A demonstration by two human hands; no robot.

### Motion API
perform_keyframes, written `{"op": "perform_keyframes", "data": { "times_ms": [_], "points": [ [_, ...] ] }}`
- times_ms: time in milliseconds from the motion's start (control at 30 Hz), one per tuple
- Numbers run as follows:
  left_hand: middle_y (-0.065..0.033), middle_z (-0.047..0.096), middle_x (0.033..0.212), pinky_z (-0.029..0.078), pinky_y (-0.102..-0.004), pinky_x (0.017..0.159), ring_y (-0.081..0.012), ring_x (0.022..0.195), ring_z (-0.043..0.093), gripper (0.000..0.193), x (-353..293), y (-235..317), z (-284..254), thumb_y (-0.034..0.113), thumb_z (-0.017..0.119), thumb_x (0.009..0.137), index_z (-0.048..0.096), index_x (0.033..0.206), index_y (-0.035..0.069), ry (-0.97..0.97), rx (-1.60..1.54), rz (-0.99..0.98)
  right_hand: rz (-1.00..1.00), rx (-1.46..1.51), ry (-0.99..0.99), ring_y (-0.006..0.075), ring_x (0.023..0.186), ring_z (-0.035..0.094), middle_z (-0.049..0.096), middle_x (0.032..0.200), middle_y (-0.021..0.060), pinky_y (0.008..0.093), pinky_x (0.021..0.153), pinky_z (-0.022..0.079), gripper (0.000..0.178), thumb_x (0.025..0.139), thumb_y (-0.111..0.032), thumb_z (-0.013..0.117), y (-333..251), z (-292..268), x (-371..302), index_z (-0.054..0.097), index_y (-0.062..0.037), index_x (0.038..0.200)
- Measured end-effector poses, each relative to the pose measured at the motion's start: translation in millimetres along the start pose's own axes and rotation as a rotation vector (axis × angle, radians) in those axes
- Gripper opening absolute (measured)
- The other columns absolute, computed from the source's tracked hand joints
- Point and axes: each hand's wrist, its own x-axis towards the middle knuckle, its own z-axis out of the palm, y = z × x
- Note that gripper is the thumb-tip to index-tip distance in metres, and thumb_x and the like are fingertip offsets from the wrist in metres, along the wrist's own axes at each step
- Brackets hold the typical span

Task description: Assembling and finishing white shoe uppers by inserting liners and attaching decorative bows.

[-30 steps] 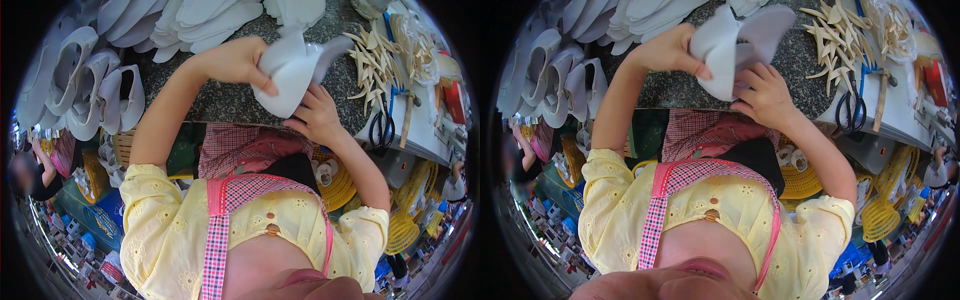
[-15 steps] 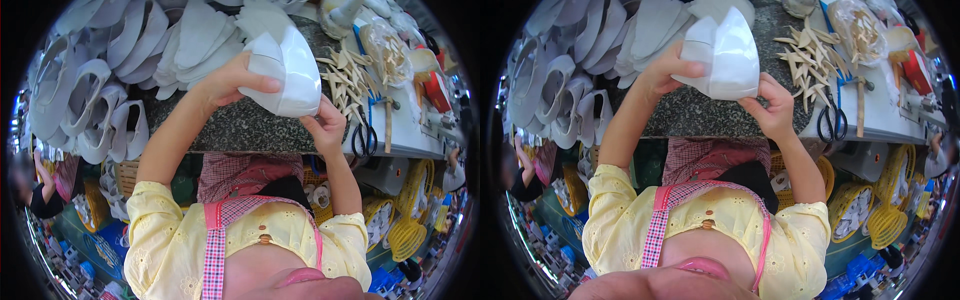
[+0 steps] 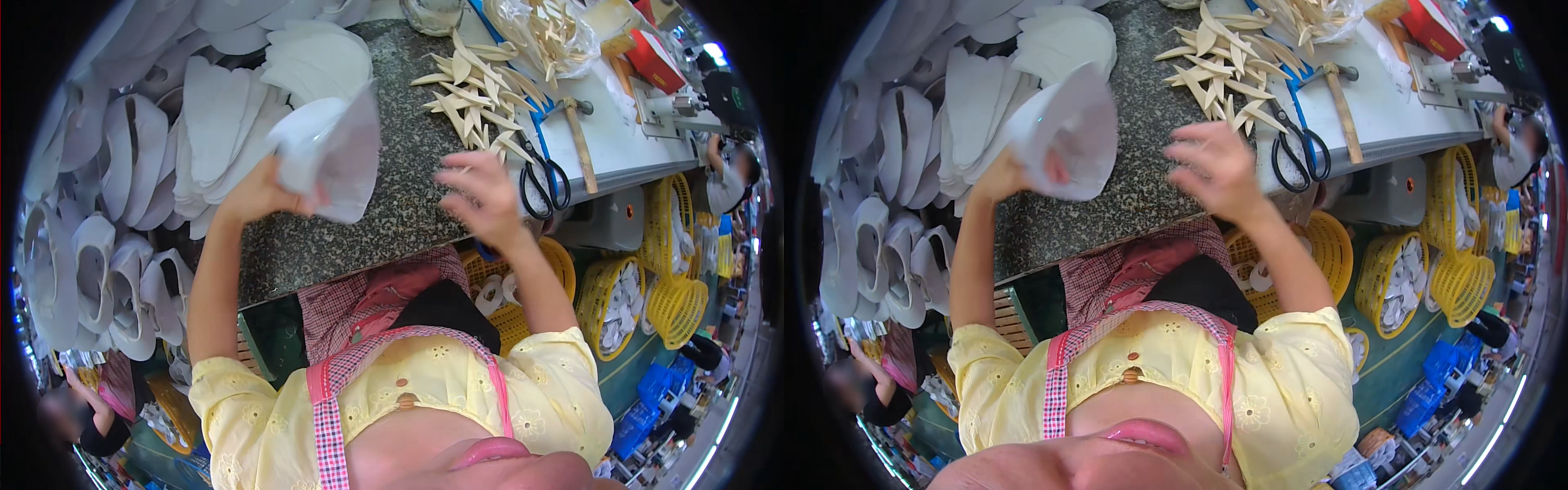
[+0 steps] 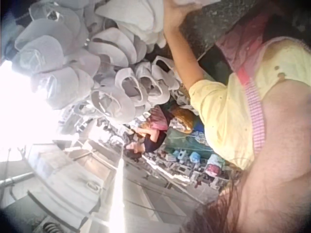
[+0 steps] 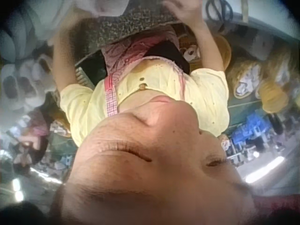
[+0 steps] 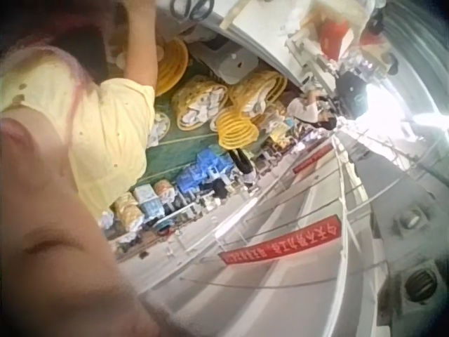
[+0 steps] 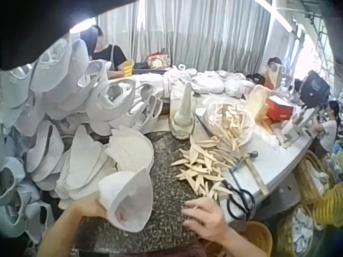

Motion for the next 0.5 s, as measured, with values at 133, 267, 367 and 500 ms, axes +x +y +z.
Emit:
{"op": "perform_keyframes", "data": {
  "times_ms": [133,267,367,500],
  "points": [
    [-0.0079,0.062,0.075,0.047,-0.0317,0.069,-0.0177,0.073,0.059,0.013,-27.3,-26.8,-0.2,0.007,0.065,0.065,0.059,0.076,0.003,-0.082,0.354,0.345,0.447,-0.362,0.137,0.0187,0.075,0.054,0.059,0.088,0.0071,0.0273,0.067,0.044,0.022,0.07,-0.004,0.061,62.6,-44.0,-18.2,0.059,-0.004,0.092],
    [-0.0088,0.062,0.074,0.047,-0.0308,0.07,-0.0177,0.074,0.06,0.012,-29.3,-3.0,9.7,0.005,0.064,0.065,0.059,0.075,0.002,0.017,-0.069,0.071,0.35,-0.359,-0.01,0.0249,0.076,0.055,0.058,0.084,0.0066,0.0318,0.067,0.044,0.019,0.067,-0.008,0.062,74.7,-46.5,-4.7,0.06,-0.0067,0.086],
    [-0.0076,0.062,0.075,0.047,-0.0293,0.07,-0.0169,0.074,0.06,0.012,-25.4,4.4,10.7,0.002,0.064,0.065,0.059,0.076,0.002,0.032,-0.042,0.051,0.352,-0.477,-0.125,0.0225,0.075,0.055,0.057,0.08,0.0054,0.0314,0.064,0.044,0.016,0.066,-0.008,0.063,76.3,-46.1,4.2,0.059,-0.0073,0.082],
    [-0.0049,0.063,0.076,0.046,-0.028,0.072,-0.0145,0.075,0.059,0.016,-22.1,9.7,17.1,0.0,0.065,0.063,0.06,0.078,0.003,0.086,-0.048,-0.03,0.381,-0.333,-0.082,0.021,0.061,0.054,0.058,0.075,0.0056,0.0311,0.056,0.044,0.016,0.066,-0.008,0.064,76.2,-36.8,14.5,0.059,-0.0083,0.081]
  ]
}}
